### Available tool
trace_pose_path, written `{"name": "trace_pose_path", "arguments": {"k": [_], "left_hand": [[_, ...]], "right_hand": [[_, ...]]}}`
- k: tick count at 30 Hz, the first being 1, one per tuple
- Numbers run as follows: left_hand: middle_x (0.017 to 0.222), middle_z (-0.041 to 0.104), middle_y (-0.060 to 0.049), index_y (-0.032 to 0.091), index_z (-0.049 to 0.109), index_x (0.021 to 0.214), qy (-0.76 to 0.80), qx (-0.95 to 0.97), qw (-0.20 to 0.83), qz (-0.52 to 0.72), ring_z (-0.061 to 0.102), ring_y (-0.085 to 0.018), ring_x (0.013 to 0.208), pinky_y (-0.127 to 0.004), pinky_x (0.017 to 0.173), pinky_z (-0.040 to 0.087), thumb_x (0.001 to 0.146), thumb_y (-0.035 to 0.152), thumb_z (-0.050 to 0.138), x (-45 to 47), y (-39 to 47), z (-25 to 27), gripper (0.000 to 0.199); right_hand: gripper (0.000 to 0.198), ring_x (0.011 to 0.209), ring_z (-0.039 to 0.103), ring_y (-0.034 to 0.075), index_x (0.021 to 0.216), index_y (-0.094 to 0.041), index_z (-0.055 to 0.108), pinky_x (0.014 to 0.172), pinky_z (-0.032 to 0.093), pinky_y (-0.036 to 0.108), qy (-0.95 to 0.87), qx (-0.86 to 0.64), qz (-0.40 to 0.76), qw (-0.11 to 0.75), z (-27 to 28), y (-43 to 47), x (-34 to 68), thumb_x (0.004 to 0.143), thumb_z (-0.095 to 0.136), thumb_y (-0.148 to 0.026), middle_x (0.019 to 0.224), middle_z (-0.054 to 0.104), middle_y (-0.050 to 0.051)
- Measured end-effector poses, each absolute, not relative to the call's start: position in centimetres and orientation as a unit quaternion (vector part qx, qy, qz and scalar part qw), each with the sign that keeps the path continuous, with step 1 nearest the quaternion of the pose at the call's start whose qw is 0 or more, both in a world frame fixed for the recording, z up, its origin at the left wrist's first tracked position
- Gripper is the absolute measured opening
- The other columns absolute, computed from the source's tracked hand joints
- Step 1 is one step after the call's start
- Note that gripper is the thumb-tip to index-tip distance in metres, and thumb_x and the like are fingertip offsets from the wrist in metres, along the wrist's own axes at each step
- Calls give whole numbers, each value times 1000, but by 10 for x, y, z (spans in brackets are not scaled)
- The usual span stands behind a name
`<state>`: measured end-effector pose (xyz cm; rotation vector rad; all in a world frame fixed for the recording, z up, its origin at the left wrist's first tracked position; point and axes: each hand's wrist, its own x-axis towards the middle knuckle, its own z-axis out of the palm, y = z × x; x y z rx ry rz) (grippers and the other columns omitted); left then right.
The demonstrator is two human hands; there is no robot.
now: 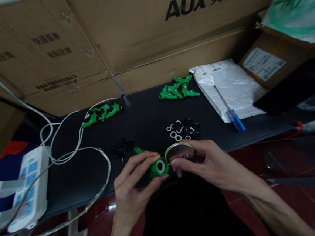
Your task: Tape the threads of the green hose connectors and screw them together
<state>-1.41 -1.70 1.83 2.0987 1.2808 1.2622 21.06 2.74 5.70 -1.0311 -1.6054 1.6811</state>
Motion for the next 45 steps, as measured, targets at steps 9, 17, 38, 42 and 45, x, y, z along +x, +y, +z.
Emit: {"name": "trace_pose_path", "arguments": {"k": [9,17,38,42,45], "left_hand": [[118,72,0,27,70,125,469,701,197,499,68,-14,108,-26,95,59,89,24,79,-10,-18,14,37],[126,73,0,33,68,130,458,689,242,507,67,-17,116,-31,101,54,93,29,74,-7,-13,4,37],[126,71,-7,22,70,109,486,700,209,480,70,-20,113,-36,100,60,89,12,76,11,-16,1,23],[127,70,-7,22,74,105,468,694,266,478,70,-19,113,-33,97,60,91,16,74,14,-14,-1,15],[126,69,-7,24,76,102,475,666,340,463,69,-20,114,-34,98,59,93,19,73,15,-13,-2,11]], "right_hand": [[10,71,67,10,85,-20,74,71,51,21,-490,-387,687,372,51,18,203,88,79,-27,74,71,-4],[18,91,67,13,98,-24,80,86,53,25,-347,-400,710,464,31,9,199,86,81,-37,98,76,1],[20,103,65,16,99,-28,79,96,50,29,-245,-413,685,548,8,6,182,82,85,-38,104,74,0],[24,111,66,20,109,-28,78,102,49,35,-294,-423,671,534,11,6,186,87,80,-38,117,74,3],[22,113,67,22,110,-28,77,103,48,36,-328,-422,663,525,13,6,189,90,77,-37,119,74,3]]}}
